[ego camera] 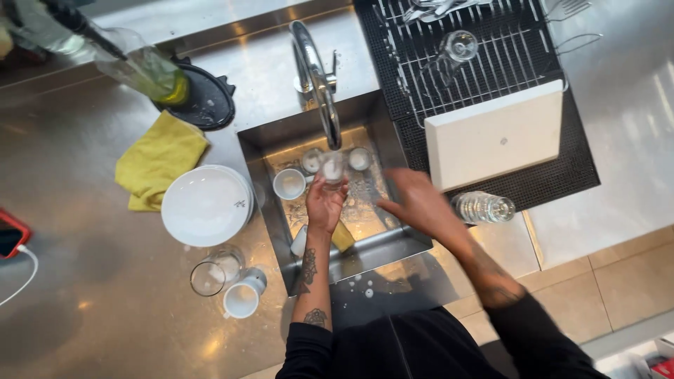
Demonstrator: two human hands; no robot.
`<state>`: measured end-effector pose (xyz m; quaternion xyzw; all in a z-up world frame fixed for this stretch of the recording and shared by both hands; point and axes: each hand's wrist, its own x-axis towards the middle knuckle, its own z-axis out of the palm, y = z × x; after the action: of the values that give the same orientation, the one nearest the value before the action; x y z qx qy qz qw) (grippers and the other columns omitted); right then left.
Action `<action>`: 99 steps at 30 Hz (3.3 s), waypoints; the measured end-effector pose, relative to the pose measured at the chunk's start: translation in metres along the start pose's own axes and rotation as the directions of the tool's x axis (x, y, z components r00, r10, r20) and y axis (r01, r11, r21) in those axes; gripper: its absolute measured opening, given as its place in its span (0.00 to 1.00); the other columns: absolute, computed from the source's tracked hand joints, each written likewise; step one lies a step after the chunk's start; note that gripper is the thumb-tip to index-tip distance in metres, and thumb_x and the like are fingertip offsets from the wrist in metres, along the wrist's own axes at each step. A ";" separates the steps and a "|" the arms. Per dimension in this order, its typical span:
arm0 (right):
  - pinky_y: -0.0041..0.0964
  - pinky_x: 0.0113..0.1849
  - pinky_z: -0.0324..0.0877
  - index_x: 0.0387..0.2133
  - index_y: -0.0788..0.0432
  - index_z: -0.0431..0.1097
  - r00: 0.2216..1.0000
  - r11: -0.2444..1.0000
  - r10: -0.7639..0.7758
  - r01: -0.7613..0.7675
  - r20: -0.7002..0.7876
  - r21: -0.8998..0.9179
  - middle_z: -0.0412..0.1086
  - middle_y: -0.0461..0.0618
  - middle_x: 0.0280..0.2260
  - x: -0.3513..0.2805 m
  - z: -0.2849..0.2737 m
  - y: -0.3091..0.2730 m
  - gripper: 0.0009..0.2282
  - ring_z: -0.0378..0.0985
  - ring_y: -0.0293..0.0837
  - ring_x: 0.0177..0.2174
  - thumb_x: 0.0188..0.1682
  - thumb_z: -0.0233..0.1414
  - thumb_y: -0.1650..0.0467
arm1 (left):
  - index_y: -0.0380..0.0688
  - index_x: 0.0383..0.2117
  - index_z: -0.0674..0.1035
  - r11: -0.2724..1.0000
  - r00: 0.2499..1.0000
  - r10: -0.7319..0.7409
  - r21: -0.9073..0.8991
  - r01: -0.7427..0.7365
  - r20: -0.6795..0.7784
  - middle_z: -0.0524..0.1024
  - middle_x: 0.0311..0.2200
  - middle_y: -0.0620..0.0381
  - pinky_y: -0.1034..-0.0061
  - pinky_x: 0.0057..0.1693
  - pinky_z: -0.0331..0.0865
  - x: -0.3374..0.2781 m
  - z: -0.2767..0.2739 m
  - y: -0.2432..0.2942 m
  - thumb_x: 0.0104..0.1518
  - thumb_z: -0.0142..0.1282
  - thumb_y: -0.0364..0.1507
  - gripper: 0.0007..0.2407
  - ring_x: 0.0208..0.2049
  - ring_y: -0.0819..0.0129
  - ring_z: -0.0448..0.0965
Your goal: Washing ceramic cups and glassware in a sink and then wiping down the stainless steel counter with a cloth.
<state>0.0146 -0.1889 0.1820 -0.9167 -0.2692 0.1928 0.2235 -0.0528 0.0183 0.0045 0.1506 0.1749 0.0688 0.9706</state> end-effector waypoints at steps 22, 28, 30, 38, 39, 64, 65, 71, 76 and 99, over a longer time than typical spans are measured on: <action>0.59 0.45 0.71 0.53 0.69 0.54 0.986 0.970 -0.154 0.162 -0.057 0.181 0.64 0.70 0.52 0.093 0.102 -0.016 0.33 0.71 0.71 0.47 0.38 0.64 0.65 | 0.55 0.51 0.73 0.880 0.913 -0.356 0.258 0.399 -0.198 0.78 0.47 0.58 0.62 0.47 0.76 -0.040 0.082 0.033 0.55 0.31 0.59 0.29 0.46 0.64 0.81; 0.54 0.60 0.60 0.59 0.62 0.59 0.988 0.960 -0.131 0.104 0.087 0.261 0.62 0.64 0.58 0.123 0.146 0.056 0.34 0.62 0.68 0.60 0.32 0.54 0.76 | 0.37 0.55 0.68 0.712 0.924 0.382 0.644 -0.279 -0.022 0.77 0.50 0.49 0.66 0.57 0.73 -0.020 0.041 0.020 0.63 0.60 0.42 0.24 0.52 0.58 0.78; 0.59 0.56 0.62 0.57 0.64 0.56 0.984 0.987 0.148 -0.140 -0.103 0.078 0.57 0.65 0.57 0.129 0.156 0.068 0.35 0.63 0.70 0.56 0.35 0.66 0.70 | 0.37 0.56 0.67 0.154 0.867 0.490 0.970 -0.189 0.091 0.77 0.47 0.47 0.66 0.54 0.73 -0.031 0.044 0.020 0.59 0.63 0.39 0.26 0.48 0.55 0.79; 0.56 0.42 0.76 0.47 0.59 0.72 0.993 0.957 0.061 -0.030 0.101 -0.287 0.60 0.63 0.57 0.185 0.259 0.167 0.17 0.77 0.65 0.43 0.42 0.58 0.74 | 0.51 0.55 0.64 0.913 0.920 -0.036 0.363 0.189 -0.390 0.74 0.42 0.41 0.54 0.45 0.75 -0.021 0.039 -0.015 0.62 0.49 0.45 0.20 0.40 0.43 0.80; 0.55 0.42 0.77 0.48 0.61 0.72 1.000 0.951 0.014 -0.004 0.028 -0.308 0.65 0.62 0.52 0.189 0.280 0.184 0.17 0.78 0.65 0.44 0.45 0.58 0.72 | 0.53 0.52 0.65 0.946 0.876 -0.280 0.045 0.323 -0.393 0.76 0.39 0.40 0.52 0.44 0.76 -0.017 0.022 -0.022 0.62 0.46 0.47 0.19 0.39 0.42 0.82; 0.56 0.40 0.72 0.43 0.64 0.63 0.981 0.991 -0.095 0.110 -0.167 0.081 0.66 0.63 0.43 0.097 0.131 -0.007 0.26 0.74 0.66 0.39 0.32 0.65 0.67 | 0.40 0.58 0.63 0.209 0.735 0.676 0.971 -0.119 -0.055 0.76 0.47 0.45 0.69 0.47 0.75 -0.101 0.020 0.037 0.60 0.59 0.26 0.22 0.43 0.62 0.80; 0.50 0.34 0.71 0.46 0.57 0.60 0.981 0.778 0.194 -0.169 0.025 0.605 0.66 0.63 0.39 0.103 0.144 0.003 0.26 0.73 0.58 0.32 0.35 0.63 0.67 | 0.42 0.58 0.64 0.300 0.755 0.635 0.953 -0.045 -0.164 0.77 0.43 0.47 0.69 0.45 0.75 -0.104 0.021 0.037 0.59 0.59 0.28 0.22 0.39 0.63 0.81; 0.40 0.27 0.69 0.49 0.50 0.57 0.905 0.169 0.240 -0.394 0.350 0.903 0.67 0.59 0.38 0.117 0.158 0.018 0.25 0.70 0.46 0.25 0.40 0.62 0.65 | 0.48 0.58 0.63 0.515 0.789 0.469 0.849 0.120 -0.397 0.80 0.35 0.47 0.70 0.38 0.76 -0.106 0.015 0.032 0.59 0.56 0.31 0.22 0.31 0.66 0.80; 0.36 0.26 0.66 0.49 0.51 0.59 0.905 0.045 0.110 -0.417 0.410 0.908 0.69 0.55 0.41 0.100 0.162 0.007 0.25 0.70 0.41 0.26 0.42 0.64 0.63 | 0.47 0.59 0.63 0.610 0.797 0.429 0.787 0.092 -0.425 0.77 0.38 0.49 0.69 0.39 0.82 -0.115 -0.005 0.027 0.59 0.57 0.31 0.22 0.33 0.68 0.79; 0.46 0.43 0.73 0.50 0.57 0.65 0.994 0.953 -0.097 0.080 0.044 0.292 0.65 0.55 0.47 0.042 0.072 -0.056 0.27 0.77 0.53 0.42 0.36 0.65 0.66 | 0.40 0.45 0.76 0.971 0.952 -0.129 -0.229 0.065 -0.277 0.79 0.44 0.49 0.55 0.57 0.73 -0.035 -0.030 -0.007 0.55 0.49 0.32 0.14 0.48 0.54 0.79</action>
<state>-0.0094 -0.1001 0.1411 -0.8552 -0.2850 0.2465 0.3559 -0.0953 0.0131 -0.0137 0.0233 0.3138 0.0608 0.9472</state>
